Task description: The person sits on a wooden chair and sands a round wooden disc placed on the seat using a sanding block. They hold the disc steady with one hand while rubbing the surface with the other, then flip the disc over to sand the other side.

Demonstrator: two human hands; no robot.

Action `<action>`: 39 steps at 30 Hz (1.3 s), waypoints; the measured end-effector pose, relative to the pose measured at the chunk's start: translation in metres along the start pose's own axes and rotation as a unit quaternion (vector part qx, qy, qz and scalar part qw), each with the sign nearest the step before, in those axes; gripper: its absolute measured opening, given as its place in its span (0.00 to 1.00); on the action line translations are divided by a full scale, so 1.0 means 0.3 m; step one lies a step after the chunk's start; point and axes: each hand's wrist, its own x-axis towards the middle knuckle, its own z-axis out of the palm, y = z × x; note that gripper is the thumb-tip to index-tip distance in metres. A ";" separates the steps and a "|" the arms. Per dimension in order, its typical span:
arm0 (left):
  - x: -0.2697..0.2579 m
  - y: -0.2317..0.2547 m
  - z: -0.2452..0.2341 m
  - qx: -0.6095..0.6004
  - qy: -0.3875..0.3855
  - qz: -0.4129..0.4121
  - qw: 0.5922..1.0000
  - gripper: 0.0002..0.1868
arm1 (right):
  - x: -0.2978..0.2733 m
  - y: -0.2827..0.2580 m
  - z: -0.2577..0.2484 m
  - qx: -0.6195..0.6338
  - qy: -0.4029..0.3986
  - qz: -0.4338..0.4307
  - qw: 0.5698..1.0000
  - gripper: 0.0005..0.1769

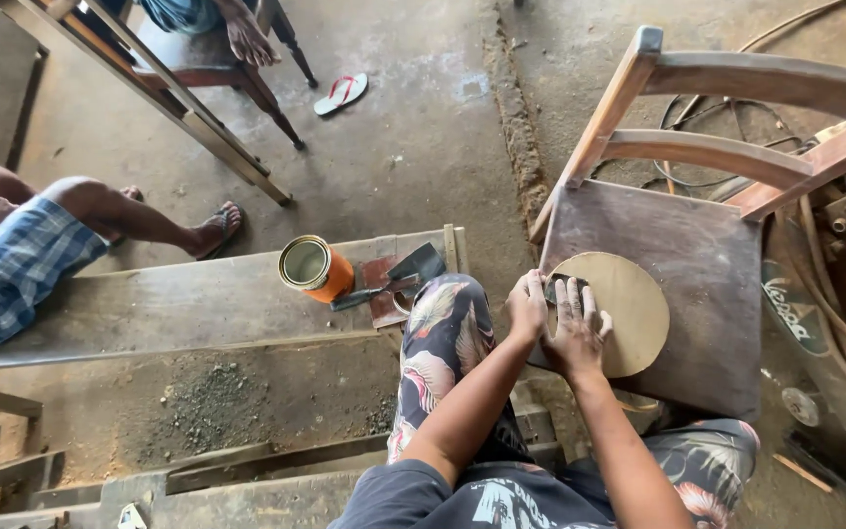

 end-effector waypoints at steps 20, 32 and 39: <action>0.157 -0.163 0.092 -0.247 -0.026 -0.139 0.959 0.34 | -0.149 -0.035 -0.089 0.017 -0.015 -0.023 0.999 0.50; 0.088 -0.052 0.046 -0.208 -0.030 -0.114 0.971 0.45 | 0.264 0.059 -0.075 0.091 -0.041 -0.012 0.995 0.42; 0.264 -0.438 0.086 -0.381 -0.106 -0.044 0.918 0.16 | 0.291 0.161 -0.013 0.037 0.059 -0.120 0.990 0.26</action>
